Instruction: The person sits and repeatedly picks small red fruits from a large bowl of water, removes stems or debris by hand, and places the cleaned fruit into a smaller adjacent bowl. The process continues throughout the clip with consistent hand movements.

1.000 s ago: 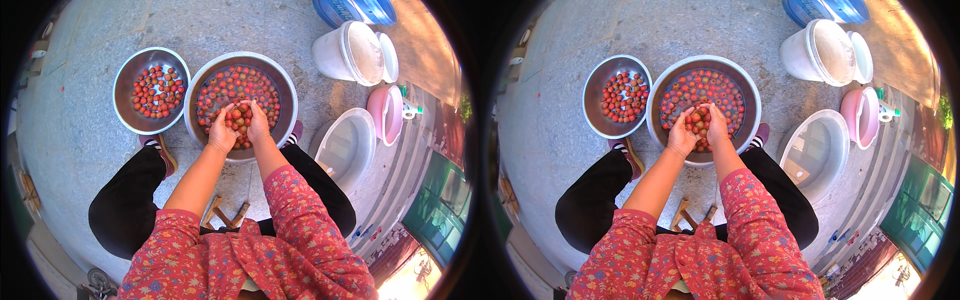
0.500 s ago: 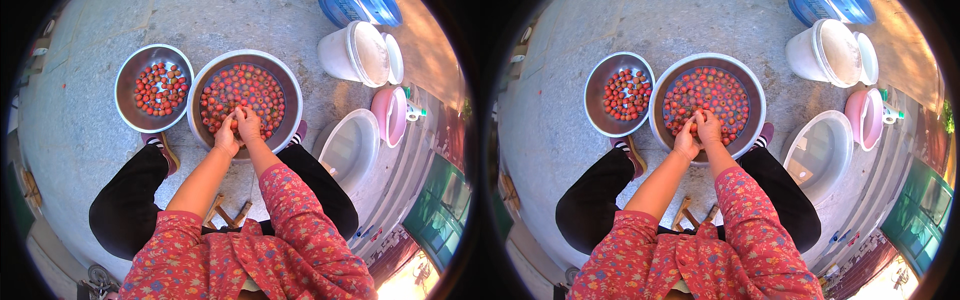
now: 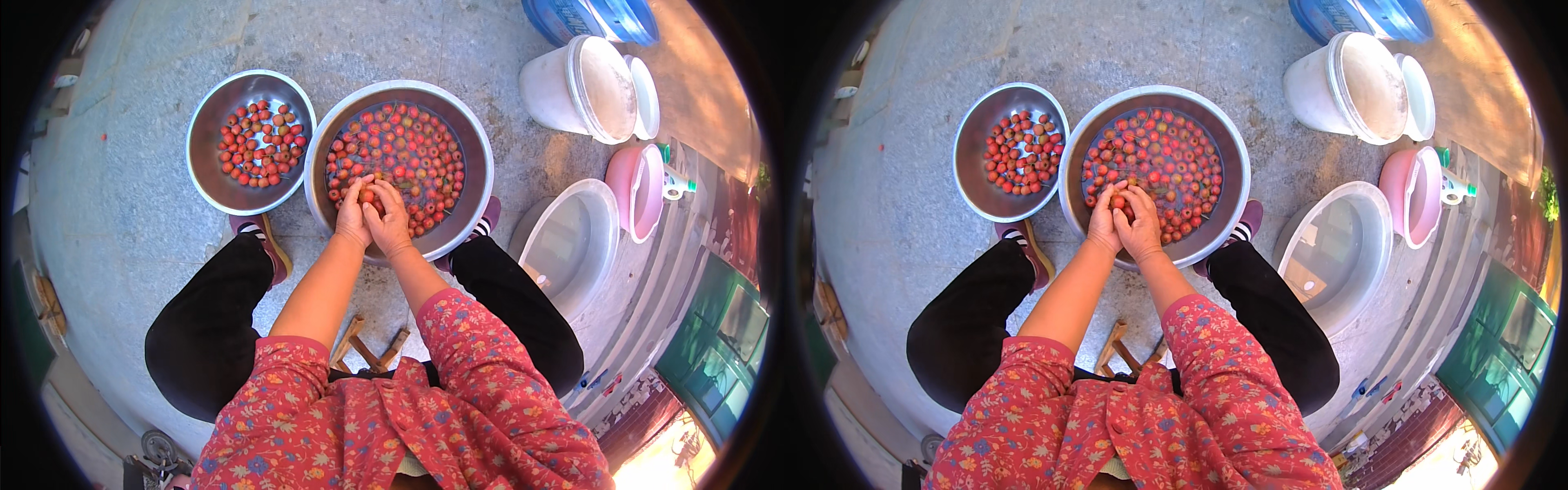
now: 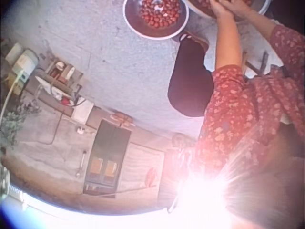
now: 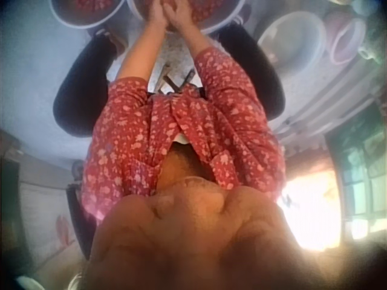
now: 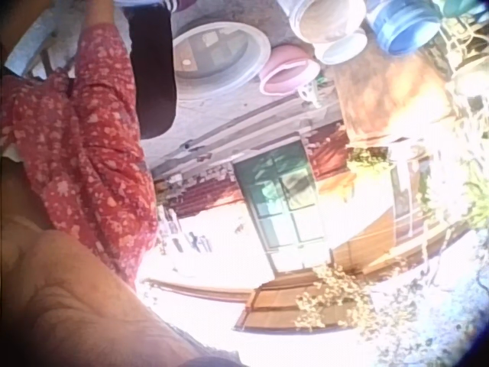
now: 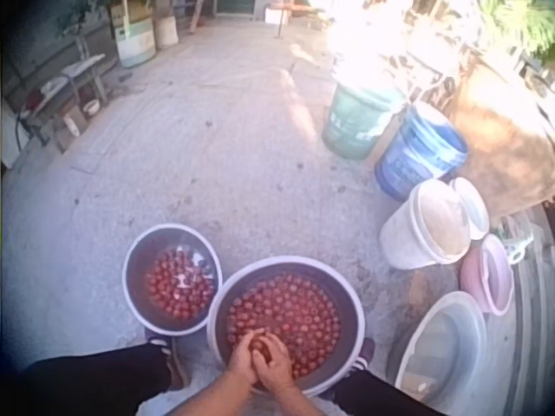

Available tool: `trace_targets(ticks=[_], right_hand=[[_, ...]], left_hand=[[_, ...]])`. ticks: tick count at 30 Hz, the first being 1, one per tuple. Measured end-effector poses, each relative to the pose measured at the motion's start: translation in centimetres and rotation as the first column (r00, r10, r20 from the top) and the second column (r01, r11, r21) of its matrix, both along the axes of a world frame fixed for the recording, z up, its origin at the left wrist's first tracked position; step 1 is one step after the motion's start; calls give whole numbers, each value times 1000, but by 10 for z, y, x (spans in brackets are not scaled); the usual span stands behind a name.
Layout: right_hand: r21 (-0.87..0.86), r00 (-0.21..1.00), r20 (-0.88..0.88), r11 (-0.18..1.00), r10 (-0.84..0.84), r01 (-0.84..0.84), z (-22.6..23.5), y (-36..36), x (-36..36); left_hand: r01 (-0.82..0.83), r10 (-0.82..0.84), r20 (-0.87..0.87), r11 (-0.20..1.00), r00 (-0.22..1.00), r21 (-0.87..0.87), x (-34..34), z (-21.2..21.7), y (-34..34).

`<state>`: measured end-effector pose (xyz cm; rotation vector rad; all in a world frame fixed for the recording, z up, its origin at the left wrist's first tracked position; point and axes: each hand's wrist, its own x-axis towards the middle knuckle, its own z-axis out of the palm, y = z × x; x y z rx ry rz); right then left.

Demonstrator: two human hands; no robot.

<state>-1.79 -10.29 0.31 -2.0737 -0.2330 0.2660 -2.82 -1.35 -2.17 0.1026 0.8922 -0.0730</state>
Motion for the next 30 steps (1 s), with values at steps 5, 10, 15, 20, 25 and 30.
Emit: trace_targets(ticks=[5,10,15,20,25,30], right_hand=[[371,943,-317,902,-99,219,40,9,25],[638,773,-625,502,-105,584,48,3,45],[604,788,-611,597,-78,528,61,-5,42],[502,907,-422,832,-5,238,58,-11,40],[-7,994,22,994,110,-110,55,-4,28],[91,989,-85,990,119,-111,72,-7,34]], left_hand=[[-53,84,239,990,967,-130,3,13,19],[-8,61,260,979,964,-202,10,41,26],[5,44,256,982,966,-187,7,56,27],[35,12,285,987,958,-159,6,60,26],[76,-55,267,995,962,-68,-5,54,28],[102,-58,312,987,948,-125,-18,64,30]])
